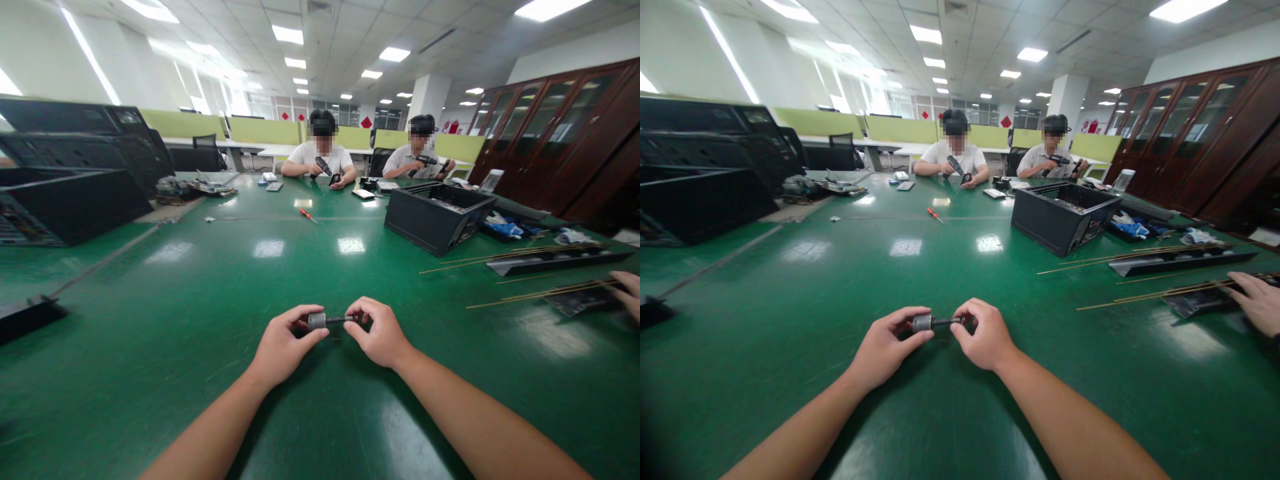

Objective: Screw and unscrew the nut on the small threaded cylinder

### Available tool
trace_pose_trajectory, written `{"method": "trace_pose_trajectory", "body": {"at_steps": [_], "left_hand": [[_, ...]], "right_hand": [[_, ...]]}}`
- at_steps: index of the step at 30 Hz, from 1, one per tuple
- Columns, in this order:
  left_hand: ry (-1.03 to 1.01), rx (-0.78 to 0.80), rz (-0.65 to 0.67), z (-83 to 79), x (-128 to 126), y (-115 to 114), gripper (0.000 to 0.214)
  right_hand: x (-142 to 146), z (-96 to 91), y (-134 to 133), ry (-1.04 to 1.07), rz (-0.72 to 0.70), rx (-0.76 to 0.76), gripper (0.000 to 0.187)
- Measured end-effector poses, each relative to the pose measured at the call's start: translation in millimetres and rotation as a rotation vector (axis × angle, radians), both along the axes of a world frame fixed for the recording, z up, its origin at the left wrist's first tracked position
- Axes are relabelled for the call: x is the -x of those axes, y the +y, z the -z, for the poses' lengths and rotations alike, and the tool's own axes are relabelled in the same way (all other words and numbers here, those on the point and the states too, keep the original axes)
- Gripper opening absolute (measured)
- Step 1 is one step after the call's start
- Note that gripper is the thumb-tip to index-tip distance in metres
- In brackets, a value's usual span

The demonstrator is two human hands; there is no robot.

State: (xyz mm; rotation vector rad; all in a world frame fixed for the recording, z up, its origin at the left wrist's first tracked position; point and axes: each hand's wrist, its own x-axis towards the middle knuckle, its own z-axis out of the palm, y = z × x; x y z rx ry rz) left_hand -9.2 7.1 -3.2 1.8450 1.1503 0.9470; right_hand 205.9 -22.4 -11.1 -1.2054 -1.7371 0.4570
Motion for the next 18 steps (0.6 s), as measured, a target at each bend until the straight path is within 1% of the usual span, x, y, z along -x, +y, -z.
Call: {"method": "trace_pose_trajectory", "body": {"at_steps": [11,18], "left_hand": [[-0.033,-0.009,-0.005,-1.7,-0.7,0.8,0.039],[-0.058,0.025,0.006,-0.8,0.7,2.4,0.041]], "right_hand": [[-2.5,2.2,2.9,0.005,0.01,0.003,0.008],[-10.5,1.4,9.9,-0.005,-0.028,0.015,0.005]]}}
